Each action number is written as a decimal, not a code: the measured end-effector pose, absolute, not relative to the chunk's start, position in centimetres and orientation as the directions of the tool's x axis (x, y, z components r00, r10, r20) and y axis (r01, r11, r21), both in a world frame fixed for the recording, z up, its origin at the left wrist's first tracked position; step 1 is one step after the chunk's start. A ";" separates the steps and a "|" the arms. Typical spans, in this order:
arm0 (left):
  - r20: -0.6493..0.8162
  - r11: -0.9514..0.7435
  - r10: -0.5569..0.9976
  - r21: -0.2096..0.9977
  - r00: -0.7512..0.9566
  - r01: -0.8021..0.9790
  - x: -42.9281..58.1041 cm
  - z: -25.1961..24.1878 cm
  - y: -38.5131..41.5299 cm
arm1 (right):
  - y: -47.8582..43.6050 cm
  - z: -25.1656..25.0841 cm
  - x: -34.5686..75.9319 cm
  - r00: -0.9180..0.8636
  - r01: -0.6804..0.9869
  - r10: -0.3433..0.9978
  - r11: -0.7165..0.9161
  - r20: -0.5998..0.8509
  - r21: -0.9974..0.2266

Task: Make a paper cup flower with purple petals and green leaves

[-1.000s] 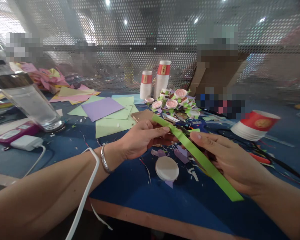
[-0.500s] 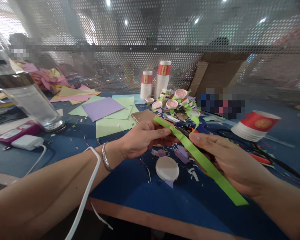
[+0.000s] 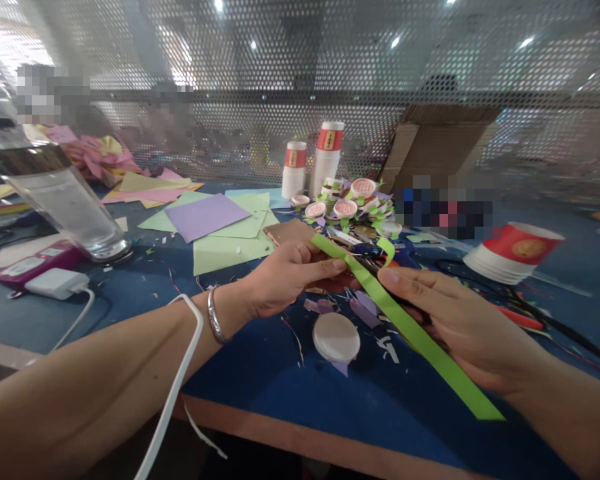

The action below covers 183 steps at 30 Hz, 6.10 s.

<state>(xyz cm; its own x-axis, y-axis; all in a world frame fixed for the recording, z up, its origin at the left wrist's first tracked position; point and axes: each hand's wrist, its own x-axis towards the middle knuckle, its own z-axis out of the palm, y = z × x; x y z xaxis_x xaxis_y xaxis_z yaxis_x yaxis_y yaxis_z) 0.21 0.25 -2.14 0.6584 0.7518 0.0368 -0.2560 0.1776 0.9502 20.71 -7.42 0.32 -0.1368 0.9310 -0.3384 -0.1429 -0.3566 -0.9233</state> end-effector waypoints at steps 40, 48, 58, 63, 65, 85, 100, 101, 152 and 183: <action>0.121 0.052 0.730 0.971 0.672 -0.231 0.6 -1.5 -0.4 | -7.1 -0.2 20.6 -0.185 -0.081 0.942 -0.300 -0.282 -0.950; 0.111 0.020 0.760 0.981 0.640 -0.195 0.7 -2.1 -0.3 | -6.9 -0.4 20.8 -0.191 -0.039 0.947 -0.269 -0.257 -0.962; 0.094 0.010 0.748 0.988 0.657 -0.153 0.7 -2.2 -0.3 | -6.9 -0.5 20.6 -0.210 -0.003 0.954 -0.218 -0.212 -0.976; 0.097 0.009 0.763 0.987 0.639 -0.161 0.9 -2.3 -0.3 | -6.9 -0.6 20.6 -0.210 0.016 0.954 -0.214 -0.212 -0.977; 0.102 0.013 0.760 0.985 0.642 -0.173 1.0 -2.3 -0.3 | -6.9 -0.6 20.6 -0.216 0.019 0.952 -0.216 -0.215 -0.976; 0.107 0.010 0.765 0.984 0.636 -0.177 1.2 -2.3 -0.4 | -6.9 -0.4 20.4 -0.184 0.075 0.964 -0.184 -0.194 -0.980; 0.067 0.057 0.685 0.988 0.725 -0.145 -0.1 -1.5 0.0 | -7.0 -0.3 20.7 -0.190 0.081 0.966 -0.164 -0.177 -0.983; 0.061 0.056 0.685 0.989 0.726 -0.136 -0.2 -1.3 0.0 | -7.0 -0.3 20.6 -0.192 0.079 0.965 -0.165 -0.178 -0.983; -0.016 -0.115 0.593 0.988 0.805 0.104 -1.6 0.3 0.7 | -7.1 -0.3 20.8 -0.305 0.106 0.935 -0.154 -0.180 -0.982; 0.000 -0.069 0.538 0.997 0.843 0.043 -1.0 -1.2 0.8 | -7.1 -0.6 20.6 -0.297 0.151 0.930 -0.178 -0.216 -0.972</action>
<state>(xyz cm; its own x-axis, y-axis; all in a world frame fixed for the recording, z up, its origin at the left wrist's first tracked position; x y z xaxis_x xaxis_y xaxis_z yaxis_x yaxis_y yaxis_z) -1.03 0.79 -1.16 0.8427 0.5384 0.0005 0.0434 -0.0689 0.9967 20.58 -7.08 -0.60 -0.2970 0.9301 -0.2160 0.1507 -0.1777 -0.9725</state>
